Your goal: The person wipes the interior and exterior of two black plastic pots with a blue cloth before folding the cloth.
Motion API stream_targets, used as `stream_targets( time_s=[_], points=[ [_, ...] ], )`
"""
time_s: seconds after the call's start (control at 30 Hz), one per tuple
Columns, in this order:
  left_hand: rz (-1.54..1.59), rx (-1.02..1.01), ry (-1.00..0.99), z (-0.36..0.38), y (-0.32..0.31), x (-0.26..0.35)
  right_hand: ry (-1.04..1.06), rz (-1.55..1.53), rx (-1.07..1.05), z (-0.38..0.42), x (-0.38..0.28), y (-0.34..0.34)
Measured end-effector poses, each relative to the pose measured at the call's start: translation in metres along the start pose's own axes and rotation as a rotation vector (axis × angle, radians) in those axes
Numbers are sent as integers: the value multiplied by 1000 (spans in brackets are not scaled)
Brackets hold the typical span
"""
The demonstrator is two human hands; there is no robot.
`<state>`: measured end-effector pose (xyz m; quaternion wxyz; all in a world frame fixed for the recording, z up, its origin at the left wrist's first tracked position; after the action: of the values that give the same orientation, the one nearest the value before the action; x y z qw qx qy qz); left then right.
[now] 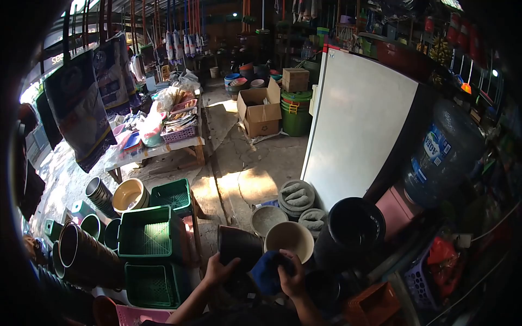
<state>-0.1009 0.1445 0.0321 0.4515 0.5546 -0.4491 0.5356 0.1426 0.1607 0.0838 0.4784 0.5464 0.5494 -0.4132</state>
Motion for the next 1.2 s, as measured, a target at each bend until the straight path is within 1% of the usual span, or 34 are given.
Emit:
stream_targets(
  time_s=[0.03,0.07,0.1,0.17,0.2,0.23,0.3,0.33,0.37,0.43,0.47,0.53,0.57,0.63,0.67,0.73,0.77,0.83,0.87,0.9,0.93,0.97,1.03,1.07,1.1,1.17,1.2],
  points=[
    [-399,-153,-8,3,-12,2,-2,63,-4,-1,-5,-3],
    [-649,-231,-256,6,-26,15,-11,139,-52,-4,3,-8],
    [-650,-229,-255,10,-28,15,-11,138,-55,-8,9,-11],
    [-743,-386,-402,28,-52,19,-13,334,-77,-13,17,-19],
    [-796,-457,-341,33,-59,11,-84,393,-30,-16,23,-17],
    [-798,-466,-341,37,-62,11,-89,390,-23,-18,25,-17],
    [-830,-581,-389,50,-73,11,-78,588,-41,-20,29,-16],
    [-877,-631,-315,52,-74,-3,-142,593,-115,-18,29,-17],
    [-878,-642,-313,53,-74,-8,-151,590,-109,-13,34,-18],
    [-850,-602,-407,57,-75,-3,-63,789,39,-3,38,-10],
    [-846,-620,-406,58,-73,-2,-78,792,47,3,47,-8],
    [-657,-677,-465,57,-67,17,-116,768,122,14,65,6],
    [-648,-701,-469,58,-64,25,-132,774,141,21,75,13],
    [-699,-387,-673,50,-43,60,-146,720,191,36,90,30],
    [-692,-420,-684,49,-48,55,-162,721,222,43,93,39],
    [-623,-40,-581,31,-23,41,-167,711,250,61,96,52],
    [-617,-80,-587,26,-30,32,-191,712,282,69,97,59],
    [-210,-234,201,3,-33,-55,-231,799,316,83,98,67],
    [-302,-336,68,-5,-44,-75,-262,798,348,91,100,74],
    [-309,-379,69,-9,-57,-86,-236,840,386,96,97,81],
    [-303,-385,9,-11,-67,-88,-213,884,422,102,92,87],
    [-294,-387,-50,-11,-78,-83,-240,886,450,107,88,97],
    [-295,-459,-44,-9,-107,-72,-279,930,508,120,76,117],
    [-292,-492,-43,-9,-122,-65,-292,959,503,127,82,127],
    [-296,-510,-39,-10,-135,-64,-308,957,515,134,84,136],
    [-309,-615,7,-7,-166,-74,-343,1033,575,146,83,156],
    [-263,-639,-2,-7,-180,-82,-491,1000,533,152,90,166]
  ],
)
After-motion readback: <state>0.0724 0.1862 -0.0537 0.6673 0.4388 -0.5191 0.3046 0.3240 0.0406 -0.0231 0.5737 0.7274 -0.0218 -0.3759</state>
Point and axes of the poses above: each hand's wrist, its own z-axis away from the middle knuckle, its own y-axis out of the back of the hand, x = y × z, the point moved 9 cm from there along -z, towards the middle knuckle, and after that the axes turned 11 degrees about z, right-handed, at the moved point
